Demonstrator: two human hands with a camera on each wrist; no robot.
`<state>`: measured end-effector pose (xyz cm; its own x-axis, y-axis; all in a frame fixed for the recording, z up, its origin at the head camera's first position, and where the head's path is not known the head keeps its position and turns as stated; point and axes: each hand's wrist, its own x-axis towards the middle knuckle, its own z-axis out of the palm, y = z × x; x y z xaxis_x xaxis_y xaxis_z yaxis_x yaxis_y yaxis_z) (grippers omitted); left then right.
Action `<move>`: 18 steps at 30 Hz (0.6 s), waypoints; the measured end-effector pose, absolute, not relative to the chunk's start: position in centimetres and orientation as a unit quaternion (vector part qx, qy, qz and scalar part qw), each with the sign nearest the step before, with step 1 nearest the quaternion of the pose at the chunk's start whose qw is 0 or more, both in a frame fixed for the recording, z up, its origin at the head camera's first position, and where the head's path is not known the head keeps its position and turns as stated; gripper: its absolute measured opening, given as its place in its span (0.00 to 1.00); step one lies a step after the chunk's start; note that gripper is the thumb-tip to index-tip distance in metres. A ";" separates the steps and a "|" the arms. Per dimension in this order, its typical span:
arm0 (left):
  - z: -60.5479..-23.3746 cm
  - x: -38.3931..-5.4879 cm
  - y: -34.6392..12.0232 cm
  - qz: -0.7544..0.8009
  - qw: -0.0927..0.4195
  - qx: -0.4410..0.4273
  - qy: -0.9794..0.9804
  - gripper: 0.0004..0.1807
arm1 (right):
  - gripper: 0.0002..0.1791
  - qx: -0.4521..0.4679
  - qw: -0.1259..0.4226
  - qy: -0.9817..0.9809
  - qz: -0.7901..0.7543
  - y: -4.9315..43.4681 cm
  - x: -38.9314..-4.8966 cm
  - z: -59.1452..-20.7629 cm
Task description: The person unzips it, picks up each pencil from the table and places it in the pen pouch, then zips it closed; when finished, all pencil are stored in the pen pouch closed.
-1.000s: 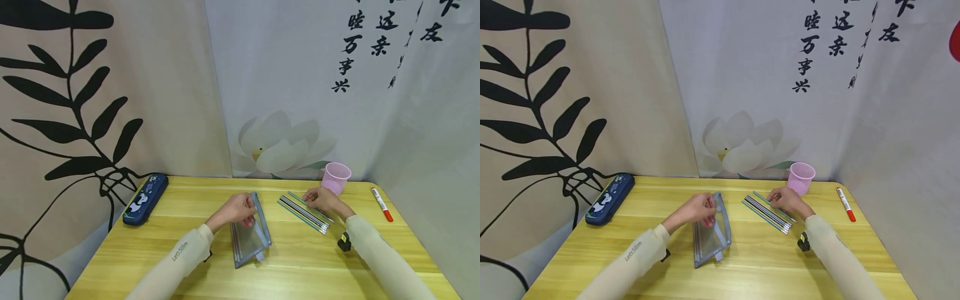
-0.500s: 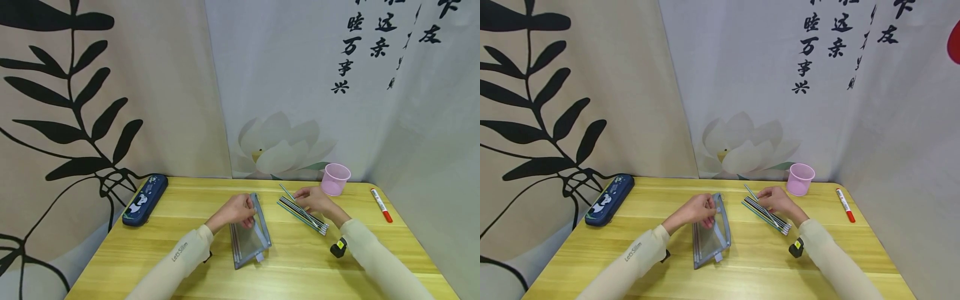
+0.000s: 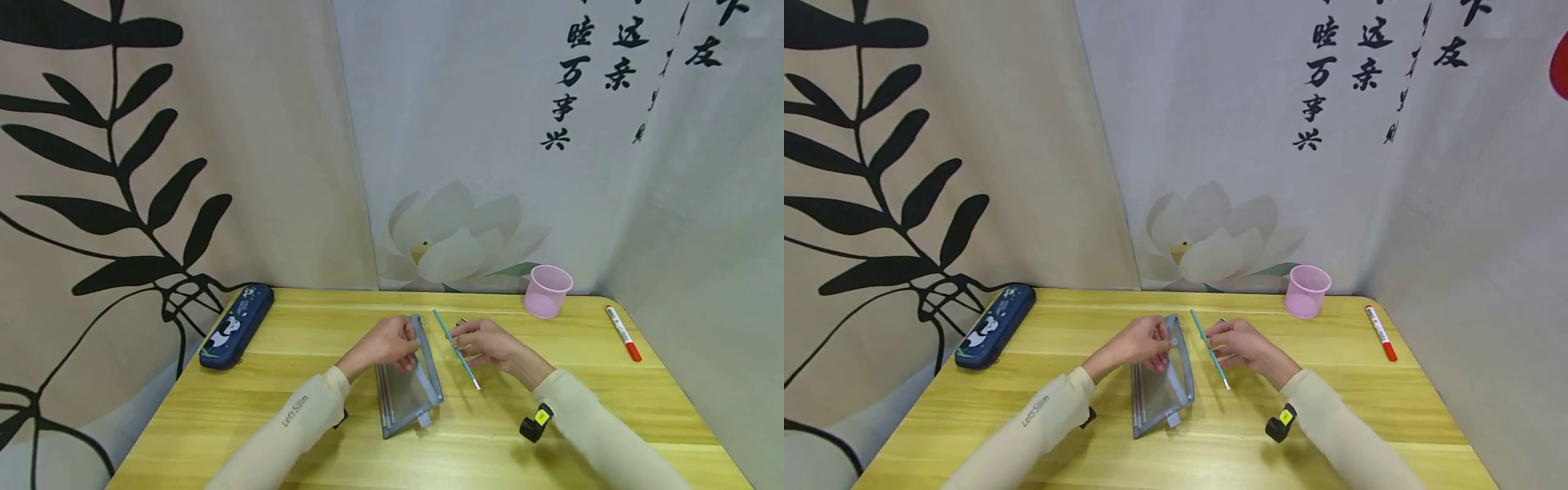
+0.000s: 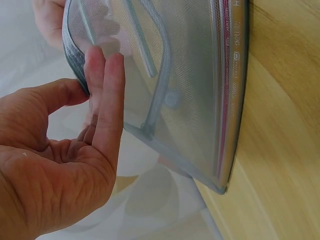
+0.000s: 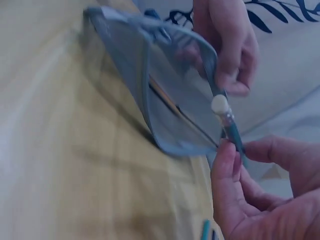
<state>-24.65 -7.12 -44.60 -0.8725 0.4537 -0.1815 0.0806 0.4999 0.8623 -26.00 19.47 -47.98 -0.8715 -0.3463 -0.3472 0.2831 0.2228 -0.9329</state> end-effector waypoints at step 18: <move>-44.2 -24.4 -6.5 0.468 0.207 0.156 0.845 0.05 | 0.20 -0.019 0.275 0.720 -0.637 14.4 -25.2 -49.6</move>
